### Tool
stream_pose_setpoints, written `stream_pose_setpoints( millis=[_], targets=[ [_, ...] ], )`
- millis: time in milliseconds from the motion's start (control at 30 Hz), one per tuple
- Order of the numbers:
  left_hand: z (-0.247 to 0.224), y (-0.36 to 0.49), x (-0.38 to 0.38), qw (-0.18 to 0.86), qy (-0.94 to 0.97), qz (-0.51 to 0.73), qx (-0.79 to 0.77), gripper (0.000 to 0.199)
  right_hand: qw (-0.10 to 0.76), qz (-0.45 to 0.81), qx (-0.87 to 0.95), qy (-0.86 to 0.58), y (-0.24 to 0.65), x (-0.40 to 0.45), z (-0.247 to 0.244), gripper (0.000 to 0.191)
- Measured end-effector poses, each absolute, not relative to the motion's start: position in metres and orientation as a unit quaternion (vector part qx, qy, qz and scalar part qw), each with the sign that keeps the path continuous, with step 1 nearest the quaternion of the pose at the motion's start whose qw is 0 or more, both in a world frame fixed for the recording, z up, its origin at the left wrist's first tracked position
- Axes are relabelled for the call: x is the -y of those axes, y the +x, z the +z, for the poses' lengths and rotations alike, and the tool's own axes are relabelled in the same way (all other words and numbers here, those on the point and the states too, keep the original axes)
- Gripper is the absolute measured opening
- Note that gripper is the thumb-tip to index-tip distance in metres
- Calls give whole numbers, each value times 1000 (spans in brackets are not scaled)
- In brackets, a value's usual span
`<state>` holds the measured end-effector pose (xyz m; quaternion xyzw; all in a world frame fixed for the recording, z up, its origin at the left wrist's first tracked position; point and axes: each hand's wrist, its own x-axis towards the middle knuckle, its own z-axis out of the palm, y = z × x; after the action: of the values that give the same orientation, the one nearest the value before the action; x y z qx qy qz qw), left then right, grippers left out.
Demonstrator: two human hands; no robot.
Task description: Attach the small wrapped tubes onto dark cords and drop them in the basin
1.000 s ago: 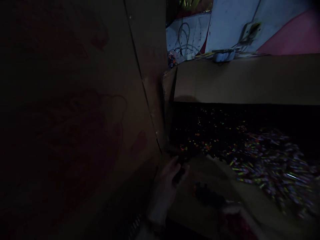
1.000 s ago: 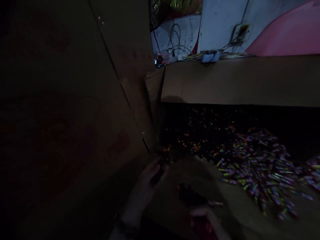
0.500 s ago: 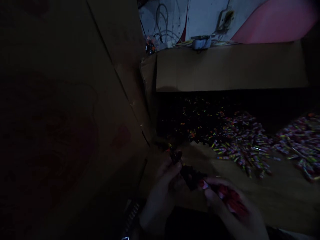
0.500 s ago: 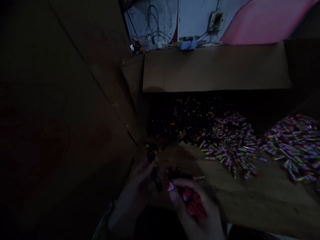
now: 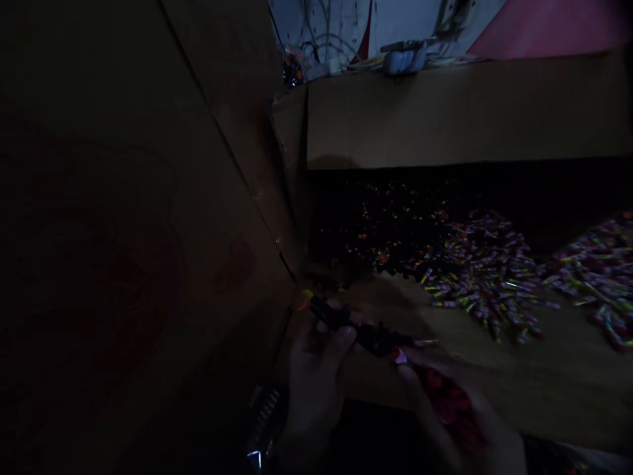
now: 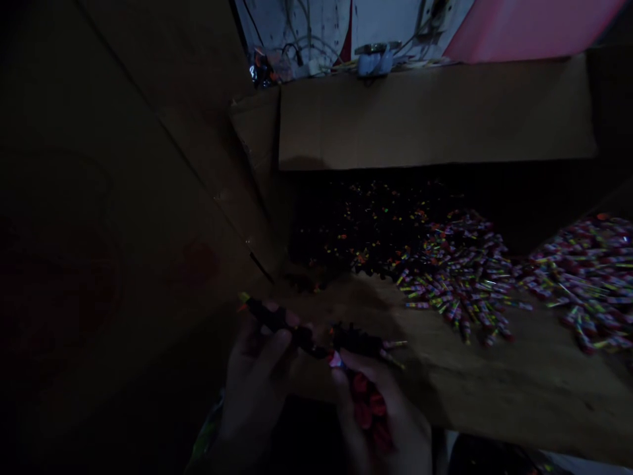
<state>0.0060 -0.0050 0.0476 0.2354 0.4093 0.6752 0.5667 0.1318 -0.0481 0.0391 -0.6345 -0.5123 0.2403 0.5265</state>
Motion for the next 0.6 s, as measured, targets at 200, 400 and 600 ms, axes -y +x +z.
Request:
stream_pose_setpoints(
  millis=[200,400,600],
  targets=[
    [39,1,1,572,209,668,-428,31,501,322,515,-616,127,38,28,24],
    [-4,4,-20,604,205,632,-440,35,450,407,559,-565,133,13,-9,26],
    [-55,-39,-61,397,390,590,-584,51,409,372,586,-593,206,13,-71,24]
  ],
)
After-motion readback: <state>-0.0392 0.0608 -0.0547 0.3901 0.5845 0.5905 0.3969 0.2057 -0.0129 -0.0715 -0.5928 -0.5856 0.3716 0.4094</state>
